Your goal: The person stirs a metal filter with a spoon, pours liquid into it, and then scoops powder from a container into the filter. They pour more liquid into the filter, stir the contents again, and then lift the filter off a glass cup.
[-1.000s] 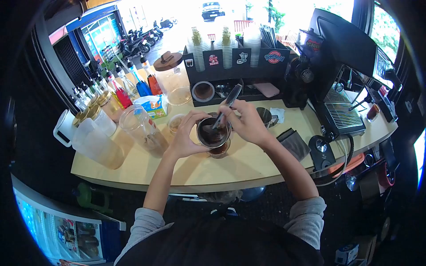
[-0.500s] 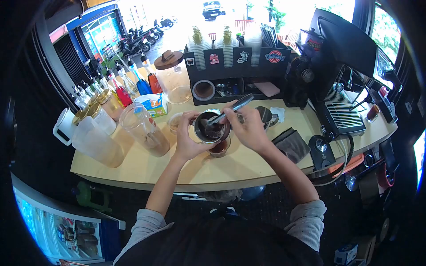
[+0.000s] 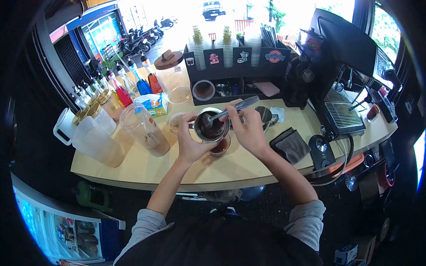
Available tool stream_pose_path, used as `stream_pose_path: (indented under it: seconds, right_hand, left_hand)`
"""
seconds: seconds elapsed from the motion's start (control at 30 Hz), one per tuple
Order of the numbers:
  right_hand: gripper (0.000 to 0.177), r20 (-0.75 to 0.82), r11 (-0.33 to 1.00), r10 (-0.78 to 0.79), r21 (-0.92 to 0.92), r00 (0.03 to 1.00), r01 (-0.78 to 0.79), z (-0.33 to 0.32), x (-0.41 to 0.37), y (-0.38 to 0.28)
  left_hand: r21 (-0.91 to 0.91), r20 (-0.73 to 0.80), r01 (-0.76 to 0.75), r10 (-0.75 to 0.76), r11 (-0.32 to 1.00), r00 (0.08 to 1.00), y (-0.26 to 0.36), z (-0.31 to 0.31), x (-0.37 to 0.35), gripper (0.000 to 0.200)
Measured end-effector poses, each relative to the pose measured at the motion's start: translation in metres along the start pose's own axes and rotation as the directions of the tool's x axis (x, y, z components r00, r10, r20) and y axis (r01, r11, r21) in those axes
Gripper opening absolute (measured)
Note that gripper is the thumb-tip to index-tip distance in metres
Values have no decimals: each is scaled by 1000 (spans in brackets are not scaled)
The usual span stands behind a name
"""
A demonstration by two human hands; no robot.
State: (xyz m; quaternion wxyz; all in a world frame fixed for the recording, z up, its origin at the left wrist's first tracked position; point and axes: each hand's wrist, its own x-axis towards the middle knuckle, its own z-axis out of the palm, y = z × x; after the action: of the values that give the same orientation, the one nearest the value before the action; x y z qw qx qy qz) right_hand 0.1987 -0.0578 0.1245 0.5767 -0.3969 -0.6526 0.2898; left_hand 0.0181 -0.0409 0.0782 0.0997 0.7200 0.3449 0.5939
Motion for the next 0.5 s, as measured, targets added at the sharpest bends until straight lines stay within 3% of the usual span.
stream_pose_path:
  seconds: [0.3,0.43,0.5]
  right_hand:
    - [27,-30,998,9,63,1000,-7,4,-2,2]
    - [25,143,998,43,-51,989,-36,-12,3,-3]
    - [24,195,996,35,-92,980,-17,-17,11,-4]
  left_hand:
    - [23,-68,53,-51,998,996,9,6,-2,78]
    - [41,-6,23,-23,999,1000,0,1,1,76]
    - [-36,108,-18,22,999,994,0,-5,4,74]
